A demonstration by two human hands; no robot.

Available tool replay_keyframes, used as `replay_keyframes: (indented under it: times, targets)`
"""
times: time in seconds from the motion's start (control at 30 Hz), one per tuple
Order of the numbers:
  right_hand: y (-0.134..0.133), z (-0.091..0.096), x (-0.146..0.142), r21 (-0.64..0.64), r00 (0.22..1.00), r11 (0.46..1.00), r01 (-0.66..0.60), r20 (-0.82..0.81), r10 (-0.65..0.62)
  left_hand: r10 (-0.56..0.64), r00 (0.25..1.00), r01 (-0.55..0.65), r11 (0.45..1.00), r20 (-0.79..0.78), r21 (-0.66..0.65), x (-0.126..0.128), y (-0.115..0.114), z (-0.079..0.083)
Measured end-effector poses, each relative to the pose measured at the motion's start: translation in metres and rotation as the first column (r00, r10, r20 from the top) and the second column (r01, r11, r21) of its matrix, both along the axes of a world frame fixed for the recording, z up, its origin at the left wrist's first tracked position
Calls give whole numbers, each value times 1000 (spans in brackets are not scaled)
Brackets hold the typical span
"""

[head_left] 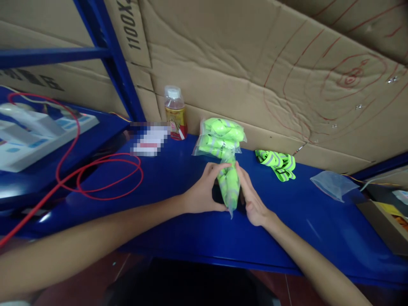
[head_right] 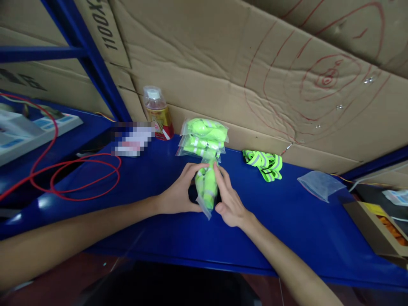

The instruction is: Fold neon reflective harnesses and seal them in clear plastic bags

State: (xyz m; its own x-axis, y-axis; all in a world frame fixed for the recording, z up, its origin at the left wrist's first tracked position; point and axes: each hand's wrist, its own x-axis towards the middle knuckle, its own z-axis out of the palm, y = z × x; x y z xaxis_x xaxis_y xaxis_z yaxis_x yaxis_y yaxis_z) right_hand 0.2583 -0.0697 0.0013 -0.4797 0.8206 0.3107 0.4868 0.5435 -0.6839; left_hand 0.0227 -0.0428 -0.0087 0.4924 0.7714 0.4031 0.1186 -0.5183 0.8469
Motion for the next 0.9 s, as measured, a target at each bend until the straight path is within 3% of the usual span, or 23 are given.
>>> replay_keyframes:
  times: [0.1,0.23,0.33,0.43,0.57,0.67,0.77,0.83,0.9]
  targets:
    - [9,-3,10,19,995,1000,20,-97,-18,-78,967,140,958,242,-250,2,5,4]
    - [23,-5,22,153,997,988,11,-73,0,-20,865,321,791,502,-522,1,17,4]
    - [22,-1,20,295,998,955,22,55,-40,-9,825,424,672,566,-607,-2,22,1]
    - [16,4,13,433,991,900,53,85,-99,-67,808,488,634,586,-600,-4,23,-3]
    - [14,11,8,565,961,778,274,-137,-239,-181,799,535,648,574,-542,-1,21,-3]
    - [16,26,10,614,923,689,384,-243,-298,-208,848,481,688,487,-543,4,17,-4]
    - [27,64,8,749,923,546,377,-250,-293,-225,924,354,810,309,-468,7,10,-8]
    - [43,96,2,838,931,437,328,-210,-298,-256,953,297,894,162,-336,5,6,-8]
    - [68,122,-10,903,941,375,208,-81,-327,-280,960,276,948,-5,-161,0,3,-5]
